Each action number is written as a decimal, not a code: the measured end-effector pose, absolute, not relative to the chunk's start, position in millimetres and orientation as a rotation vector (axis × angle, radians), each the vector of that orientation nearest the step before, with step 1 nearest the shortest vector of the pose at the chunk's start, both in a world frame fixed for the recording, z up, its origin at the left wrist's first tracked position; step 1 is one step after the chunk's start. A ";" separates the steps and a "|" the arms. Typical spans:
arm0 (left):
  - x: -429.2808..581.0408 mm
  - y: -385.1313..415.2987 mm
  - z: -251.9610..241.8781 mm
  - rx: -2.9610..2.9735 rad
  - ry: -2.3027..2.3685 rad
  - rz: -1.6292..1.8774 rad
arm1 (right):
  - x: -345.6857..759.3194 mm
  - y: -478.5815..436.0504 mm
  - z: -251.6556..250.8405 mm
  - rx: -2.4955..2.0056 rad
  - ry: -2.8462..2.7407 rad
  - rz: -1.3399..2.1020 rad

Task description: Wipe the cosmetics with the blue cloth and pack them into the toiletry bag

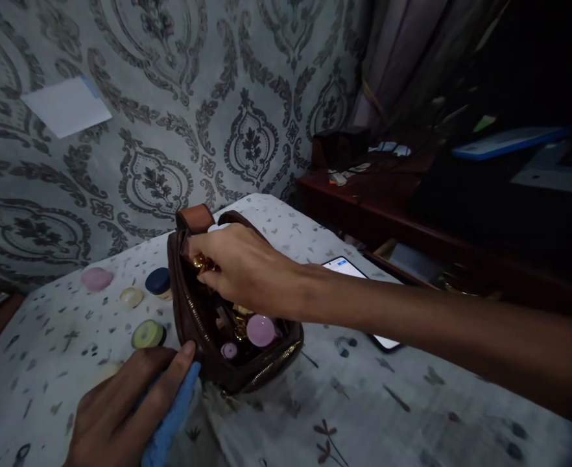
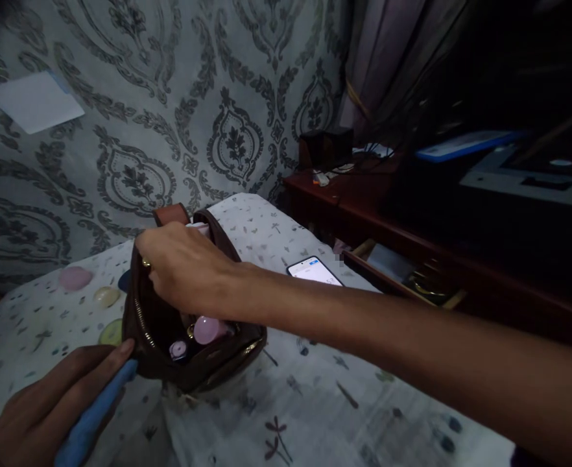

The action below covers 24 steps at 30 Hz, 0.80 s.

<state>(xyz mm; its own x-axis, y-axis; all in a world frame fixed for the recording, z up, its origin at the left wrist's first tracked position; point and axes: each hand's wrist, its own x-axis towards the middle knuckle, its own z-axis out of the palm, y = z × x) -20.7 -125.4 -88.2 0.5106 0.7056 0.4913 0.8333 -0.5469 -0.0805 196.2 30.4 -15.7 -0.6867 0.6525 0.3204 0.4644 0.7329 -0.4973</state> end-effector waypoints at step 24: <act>-13.9 -121.6 -97.6 -2.390 -1.269 -0.673 | 167.9 46.4 -28.9 -1.114 -2.653 0.705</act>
<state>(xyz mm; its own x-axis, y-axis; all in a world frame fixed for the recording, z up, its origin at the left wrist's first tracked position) -13.9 -121.6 -97.6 0.4856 0.6728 0.5581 0.8395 -0.5369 -0.0831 167.9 46.4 -28.9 -0.7035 0.7105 -0.0185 0.6259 0.6070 -0.4896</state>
